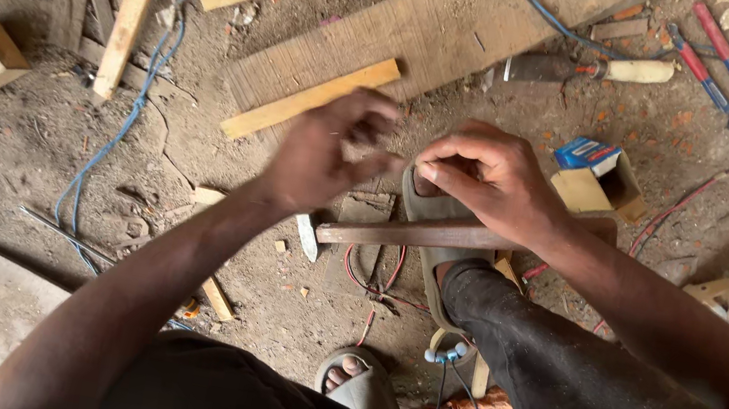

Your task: The person uses a hammer to drive small nails into wooden slats and then uses a chisel to refine the surface of a wooden block while sitting on the ground.

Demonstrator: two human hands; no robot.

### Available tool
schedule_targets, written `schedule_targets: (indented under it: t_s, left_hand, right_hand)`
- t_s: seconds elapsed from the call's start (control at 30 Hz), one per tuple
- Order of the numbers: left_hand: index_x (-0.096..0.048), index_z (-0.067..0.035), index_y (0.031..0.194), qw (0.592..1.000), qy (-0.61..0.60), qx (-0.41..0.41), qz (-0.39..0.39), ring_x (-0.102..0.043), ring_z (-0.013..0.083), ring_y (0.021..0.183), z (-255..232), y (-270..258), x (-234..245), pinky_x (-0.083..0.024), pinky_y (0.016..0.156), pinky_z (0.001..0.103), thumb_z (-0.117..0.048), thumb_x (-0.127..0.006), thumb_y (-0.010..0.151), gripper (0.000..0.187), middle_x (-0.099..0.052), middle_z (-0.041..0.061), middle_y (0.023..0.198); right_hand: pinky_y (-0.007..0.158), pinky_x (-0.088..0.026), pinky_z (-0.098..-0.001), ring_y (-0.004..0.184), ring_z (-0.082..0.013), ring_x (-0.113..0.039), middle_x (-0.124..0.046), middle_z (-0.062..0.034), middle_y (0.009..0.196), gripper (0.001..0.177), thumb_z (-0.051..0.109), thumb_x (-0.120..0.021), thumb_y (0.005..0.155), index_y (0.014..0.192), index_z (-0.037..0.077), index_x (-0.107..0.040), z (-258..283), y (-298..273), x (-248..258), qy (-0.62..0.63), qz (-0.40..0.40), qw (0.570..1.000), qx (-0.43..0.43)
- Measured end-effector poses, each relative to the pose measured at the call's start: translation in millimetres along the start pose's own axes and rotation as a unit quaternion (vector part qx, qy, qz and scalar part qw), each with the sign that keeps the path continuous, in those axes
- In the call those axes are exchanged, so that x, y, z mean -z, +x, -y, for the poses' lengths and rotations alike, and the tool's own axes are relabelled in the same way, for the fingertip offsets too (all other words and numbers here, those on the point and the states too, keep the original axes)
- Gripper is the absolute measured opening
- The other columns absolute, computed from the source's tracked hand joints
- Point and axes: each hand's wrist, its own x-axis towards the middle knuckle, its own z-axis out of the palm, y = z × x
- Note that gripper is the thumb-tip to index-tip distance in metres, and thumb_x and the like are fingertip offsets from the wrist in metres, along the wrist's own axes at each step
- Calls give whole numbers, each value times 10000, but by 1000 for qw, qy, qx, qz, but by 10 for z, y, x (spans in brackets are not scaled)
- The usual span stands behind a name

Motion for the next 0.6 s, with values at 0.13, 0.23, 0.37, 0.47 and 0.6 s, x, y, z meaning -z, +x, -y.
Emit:
schedule_targets:
  t_s: [0.13,0.23,0.37,0.47,0.6]
  left_hand:
    - [-586,-23,1252,957,-281,56,37,-738,134,998,-238,9,-130,-622,905,275,-44,-698,988,287,-729,85,1099]
    - [-594,-3,1237,925,-367,61,72,-711,128,1011,-221,26,-149,-598,934,273,-34,-701,1007,256,-723,70,1095]
    - [-588,-25,1213,922,-356,102,117,-689,121,1015,-178,62,-253,-588,901,273,-37,-724,976,274,-703,45,1069]
    - [-559,-35,1230,916,-363,77,152,-681,124,1024,-137,116,-356,-601,908,285,-37,-682,978,281,-684,42,1073]
    - [-611,-28,1135,979,-200,18,27,-755,150,932,178,310,-283,-635,849,320,-39,-615,1027,109,-719,81,1008]
  right_hand:
    - [678,-535,-256,821,-91,-668,-679,-52,949,98,85,-700,997,1062,18,-729,24,17,-4,-28,-31,999,24]
    - [691,-547,-254,834,-82,-673,-691,-41,958,98,96,-708,997,1067,29,-724,-3,-25,-12,-37,-39,998,33]
    - [733,-530,-307,834,-114,-666,-712,-33,898,90,91,-725,974,1046,37,-731,-32,-128,-28,-81,-23,995,48]
    - [726,-524,-355,822,-163,-654,-730,-36,889,119,152,-709,982,1034,45,-720,-77,-192,15,-71,-2,997,11]
    - [691,-538,-421,837,-236,-671,-684,-127,978,351,352,-657,992,1106,20,-634,-234,-318,83,-261,46,964,0]
